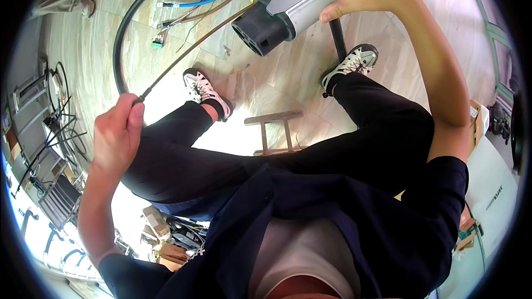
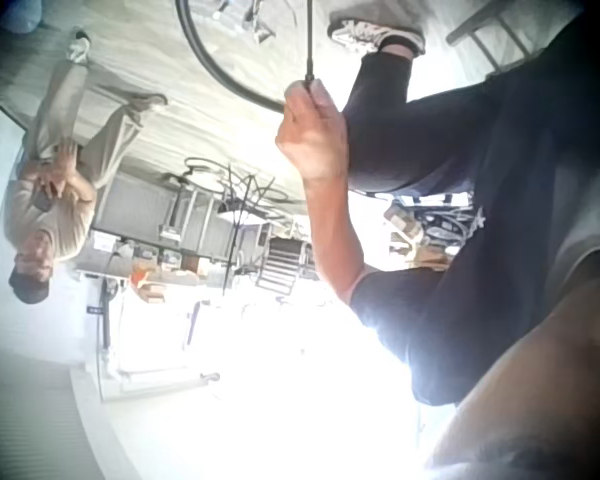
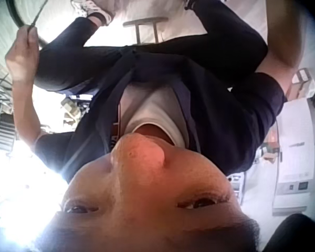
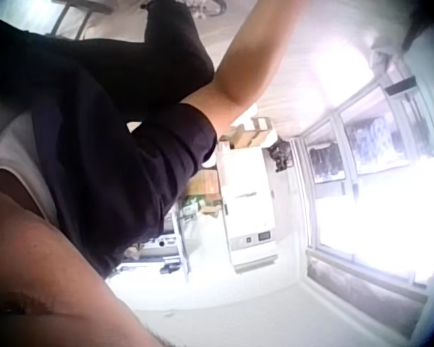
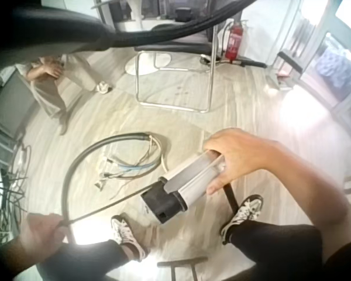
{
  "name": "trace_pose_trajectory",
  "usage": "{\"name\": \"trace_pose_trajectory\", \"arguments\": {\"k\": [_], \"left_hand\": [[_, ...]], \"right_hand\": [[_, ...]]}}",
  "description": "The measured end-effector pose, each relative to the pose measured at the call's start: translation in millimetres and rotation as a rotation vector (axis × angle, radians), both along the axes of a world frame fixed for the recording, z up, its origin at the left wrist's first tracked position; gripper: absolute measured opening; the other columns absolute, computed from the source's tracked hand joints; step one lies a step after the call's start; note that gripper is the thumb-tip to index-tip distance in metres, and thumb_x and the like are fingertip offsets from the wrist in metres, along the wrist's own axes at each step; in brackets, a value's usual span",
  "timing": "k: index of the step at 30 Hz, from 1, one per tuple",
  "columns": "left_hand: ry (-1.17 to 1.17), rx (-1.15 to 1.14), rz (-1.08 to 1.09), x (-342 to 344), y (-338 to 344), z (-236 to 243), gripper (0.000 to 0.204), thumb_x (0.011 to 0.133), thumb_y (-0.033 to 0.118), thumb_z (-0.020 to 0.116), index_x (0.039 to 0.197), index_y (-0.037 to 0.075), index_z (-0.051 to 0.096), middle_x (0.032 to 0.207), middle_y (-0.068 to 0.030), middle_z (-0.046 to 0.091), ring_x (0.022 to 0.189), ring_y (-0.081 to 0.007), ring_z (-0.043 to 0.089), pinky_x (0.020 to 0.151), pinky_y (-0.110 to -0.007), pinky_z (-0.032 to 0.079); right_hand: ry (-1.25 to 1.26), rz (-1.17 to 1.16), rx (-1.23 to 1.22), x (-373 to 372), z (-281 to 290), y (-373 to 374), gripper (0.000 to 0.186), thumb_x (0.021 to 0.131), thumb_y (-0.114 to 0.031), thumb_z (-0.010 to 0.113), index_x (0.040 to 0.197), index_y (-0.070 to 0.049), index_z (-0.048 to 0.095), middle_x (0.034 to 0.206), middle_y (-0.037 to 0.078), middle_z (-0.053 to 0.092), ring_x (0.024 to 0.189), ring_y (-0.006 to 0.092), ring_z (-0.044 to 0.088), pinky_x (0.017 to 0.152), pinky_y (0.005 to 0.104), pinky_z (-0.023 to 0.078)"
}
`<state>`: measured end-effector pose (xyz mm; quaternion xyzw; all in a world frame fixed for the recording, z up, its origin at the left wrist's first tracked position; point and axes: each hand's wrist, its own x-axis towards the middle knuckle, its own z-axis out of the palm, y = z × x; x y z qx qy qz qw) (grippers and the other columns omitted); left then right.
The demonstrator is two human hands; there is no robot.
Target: The person inserts a wire into an electrical connector and secures it by using a screwdriver.
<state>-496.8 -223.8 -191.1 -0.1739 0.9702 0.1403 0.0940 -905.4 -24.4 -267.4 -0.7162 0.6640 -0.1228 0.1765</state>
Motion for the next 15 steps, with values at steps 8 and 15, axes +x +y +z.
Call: {"name": "trace_pose_trajectory", "arguments": {"k": [8,15], "left_hand": [[-0.265,1.355,0.794,-2.5,-16.5,-2.7,0.032,0.105,0.031,0.045,0.098,0.002,0.055,0.054,0.0082,0.03,0.043,-0.0035,0.023,0.04,-0.021,0.021],[0.212,-0.193,-0.186,-9.5,-9.6,-5.6,0.023,0.087,0.01,0.073,0.105,0.0,0.063,0.072,-0.0109,0.059,0.051,-0.0243,0.053,0.05,-0.034,0.044]], "right_hand": [[-0.029,0.009,-0.019,-4.5,-0.3,2.6,0.064,0.056,-0.055,0.087,0.072,-0.003,0.054,0.069,0.015,0.056,0.068,0.0353,0.057,0.063,0.0426,0.045],[-0.063,-0.025,0.017,-7.6,2.2,3.3,0.063,0.057,-0.055,0.087,0.073,-0.002,0.056,0.07,0.015,0.058,0.069,0.0359,0.057,0.064,0.0425,0.045]]}}
